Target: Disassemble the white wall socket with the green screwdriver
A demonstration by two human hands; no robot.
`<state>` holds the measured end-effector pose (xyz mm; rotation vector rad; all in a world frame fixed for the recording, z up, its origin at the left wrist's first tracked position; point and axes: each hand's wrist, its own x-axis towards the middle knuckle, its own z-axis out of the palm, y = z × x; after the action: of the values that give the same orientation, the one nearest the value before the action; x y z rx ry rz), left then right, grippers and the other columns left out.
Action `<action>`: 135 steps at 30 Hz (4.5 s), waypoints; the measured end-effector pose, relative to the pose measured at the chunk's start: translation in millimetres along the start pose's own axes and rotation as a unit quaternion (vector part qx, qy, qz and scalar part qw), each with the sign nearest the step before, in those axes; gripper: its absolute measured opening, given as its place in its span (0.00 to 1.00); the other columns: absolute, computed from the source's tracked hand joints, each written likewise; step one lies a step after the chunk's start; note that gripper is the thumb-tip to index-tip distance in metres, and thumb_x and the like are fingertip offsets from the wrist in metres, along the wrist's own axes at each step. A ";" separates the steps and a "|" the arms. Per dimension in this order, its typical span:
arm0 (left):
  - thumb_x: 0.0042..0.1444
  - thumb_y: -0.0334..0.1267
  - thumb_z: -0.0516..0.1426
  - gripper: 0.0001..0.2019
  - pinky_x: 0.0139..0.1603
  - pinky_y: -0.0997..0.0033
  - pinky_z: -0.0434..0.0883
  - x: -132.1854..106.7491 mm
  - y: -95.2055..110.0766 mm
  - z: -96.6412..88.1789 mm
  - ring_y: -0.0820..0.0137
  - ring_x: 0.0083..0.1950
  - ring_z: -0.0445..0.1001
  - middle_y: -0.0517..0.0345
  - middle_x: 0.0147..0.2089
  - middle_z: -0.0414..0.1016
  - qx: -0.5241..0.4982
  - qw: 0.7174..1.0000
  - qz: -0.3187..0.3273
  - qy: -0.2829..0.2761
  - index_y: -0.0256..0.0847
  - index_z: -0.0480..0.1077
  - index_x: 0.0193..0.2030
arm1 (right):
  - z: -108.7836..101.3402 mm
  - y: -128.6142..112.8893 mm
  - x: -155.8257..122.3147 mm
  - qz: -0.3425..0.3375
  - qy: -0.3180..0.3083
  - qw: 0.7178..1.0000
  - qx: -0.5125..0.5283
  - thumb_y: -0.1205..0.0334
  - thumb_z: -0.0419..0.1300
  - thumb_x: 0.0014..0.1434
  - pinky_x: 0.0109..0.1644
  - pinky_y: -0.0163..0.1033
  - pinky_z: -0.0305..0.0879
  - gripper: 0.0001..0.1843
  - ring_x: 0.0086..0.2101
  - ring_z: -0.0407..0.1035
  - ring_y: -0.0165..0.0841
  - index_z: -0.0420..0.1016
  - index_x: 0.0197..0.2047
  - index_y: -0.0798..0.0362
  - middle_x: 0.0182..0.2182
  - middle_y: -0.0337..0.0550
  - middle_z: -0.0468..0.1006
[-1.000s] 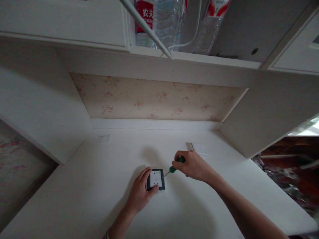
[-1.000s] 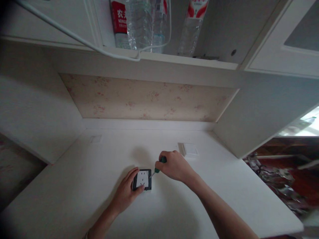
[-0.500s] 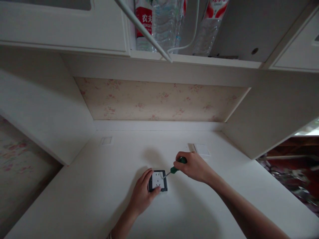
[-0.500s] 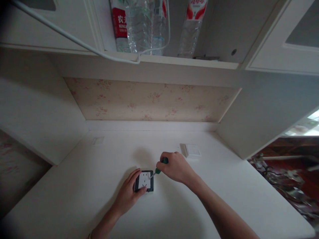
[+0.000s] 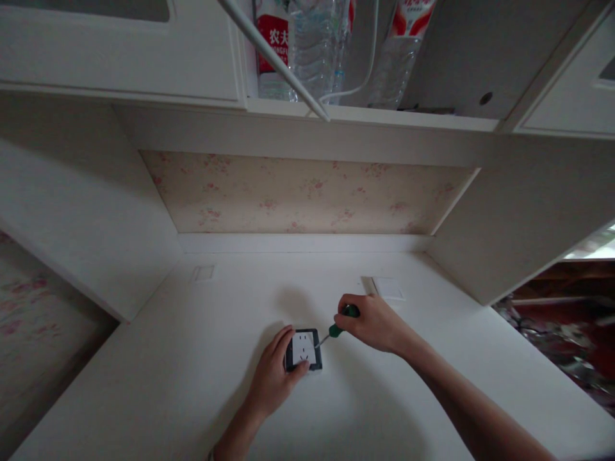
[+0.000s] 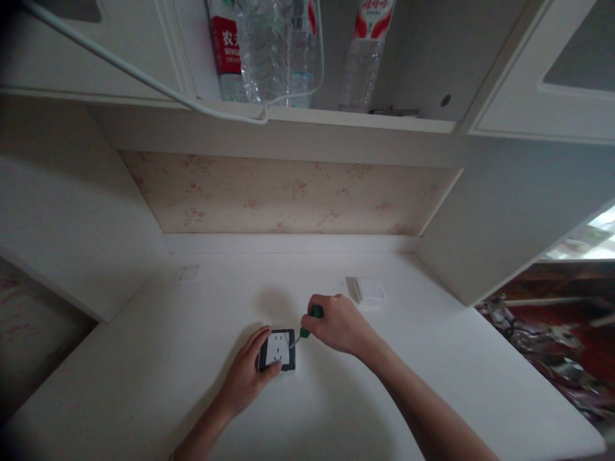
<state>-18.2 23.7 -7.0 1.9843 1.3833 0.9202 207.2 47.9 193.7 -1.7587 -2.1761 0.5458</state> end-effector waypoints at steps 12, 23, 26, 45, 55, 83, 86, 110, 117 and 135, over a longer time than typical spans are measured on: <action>0.56 0.45 0.58 0.30 0.67 0.48 0.57 -0.4 1.1 -1.0 0.54 0.67 0.57 0.48 0.67 0.57 -0.012 1.000 -0.008 -0.008 0.44 0.58 0.65 | 1.3 20.8 11.4 0.102 -0.046 0.983 0.144 0.60 0.56 0.53 0.19 0.31 0.54 0.08 0.15 0.63 0.27 0.74 0.29 0.53 0.14 0.35 0.69; 0.55 0.45 0.59 0.30 0.66 0.51 0.59 0.9 1.3 -1.2 0.55 0.67 0.59 0.48 0.67 0.59 -0.012 1.000 -0.003 0.001 0.44 0.60 0.64 | 0.9 30.5 12.1 0.100 -0.068 0.975 0.187 0.58 0.56 0.54 0.17 0.30 0.55 0.09 0.15 0.61 0.26 0.73 0.30 0.53 0.14 0.34 0.68; 0.56 0.45 0.59 0.30 0.66 0.49 0.59 0.7 0.2 -0.3 0.54 0.67 0.58 0.47 0.67 0.58 -0.010 1.000 0.000 -0.004 0.44 0.59 0.64 | -5.5 22.8 9.7 0.061 -0.094 0.982 0.154 0.59 0.57 0.53 0.19 0.31 0.56 0.07 0.16 0.63 0.27 0.73 0.32 0.52 0.16 0.34 0.70; 0.43 0.40 0.67 0.42 0.65 0.49 0.60 -0.1 -2.2 2.2 0.53 0.66 0.59 0.49 0.68 0.57 -0.005 1.000 0.007 -0.006 0.47 0.56 0.65 | -18.9 -26.2 24.3 -0.137 -0.119 0.966 -0.185 0.53 0.59 0.57 0.31 0.39 0.58 0.13 0.30 0.74 0.42 0.75 0.41 0.52 0.29 0.50 0.79; 0.40 0.37 0.68 0.43 0.65 0.46 0.60 1.0 -4.8 3.7 0.53 0.65 0.60 0.50 0.67 0.58 -0.012 1.000 0.010 -0.001 0.48 0.57 0.64 | -24.6 -30.4 24.0 -0.131 -0.122 0.954 -0.242 0.47 0.52 0.62 0.33 0.40 0.60 0.21 0.33 0.75 0.44 0.74 0.46 0.55 0.33 0.53 0.80; 0.39 0.38 0.69 0.43 0.65 0.52 0.61 2.5 -4.4 1.7 0.55 0.65 0.61 0.51 0.67 0.59 0.004 1.000 0.002 -0.004 0.46 0.58 0.64 | -20.3 -33.1 31.5 -0.156 -0.146 0.939 -0.269 0.51 0.46 0.67 0.36 0.42 0.62 0.21 0.36 0.74 0.45 0.71 0.44 0.59 0.33 0.57 0.78; 0.39 0.37 0.69 0.44 0.65 0.51 0.61 2.9 -5.5 1.8 0.55 0.65 0.61 0.52 0.66 0.59 -0.004 1.000 0.002 -0.007 0.47 0.58 0.64 | -26.6 -32.4 32.6 -0.247 -0.208 0.924 -0.204 0.58 0.53 0.64 0.38 0.39 0.62 0.11 0.39 0.73 0.40 0.71 0.44 0.56 0.38 0.52 0.77; 0.37 0.38 0.70 0.44 0.63 0.50 0.63 2.7 -2.5 0.7 0.53 0.63 0.63 0.50 0.65 0.61 -0.006 1.000 0.012 0.010 0.46 0.59 0.63 | -19.1 -29.0 30.6 -0.279 -0.177 0.930 -0.161 0.65 0.49 0.65 0.41 0.39 0.63 0.10 0.38 0.71 0.35 0.69 0.45 0.54 0.44 0.50 0.73; 0.35 0.38 0.70 0.43 0.63 0.52 0.63 3.0 -1.4 0.7 0.55 0.63 0.64 0.49 0.65 0.62 -0.024 1.000 0.015 0.013 0.46 0.61 0.61 | -22.7 -31.0 31.0 -0.220 -0.177 0.949 -0.139 0.56 0.59 0.60 0.41 0.39 0.63 0.17 0.39 0.71 0.38 0.70 0.49 0.55 0.43 0.51 0.75; 0.35 0.37 0.70 0.44 0.64 0.50 0.61 1.6 -3.2 0.9 0.53 0.64 0.62 0.50 0.65 0.61 -0.017 1.000 0.008 0.010 0.46 0.60 0.62 | -21.8 -25.2 31.2 -0.205 -0.154 0.954 -0.155 0.64 0.49 0.63 0.42 0.41 0.64 0.13 0.41 0.72 0.39 0.70 0.49 0.55 0.45 0.54 0.76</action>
<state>-19.0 26.1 -9.6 1.9691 1.3562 0.9663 188.5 76.2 224.3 -1.3513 -2.8824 0.4098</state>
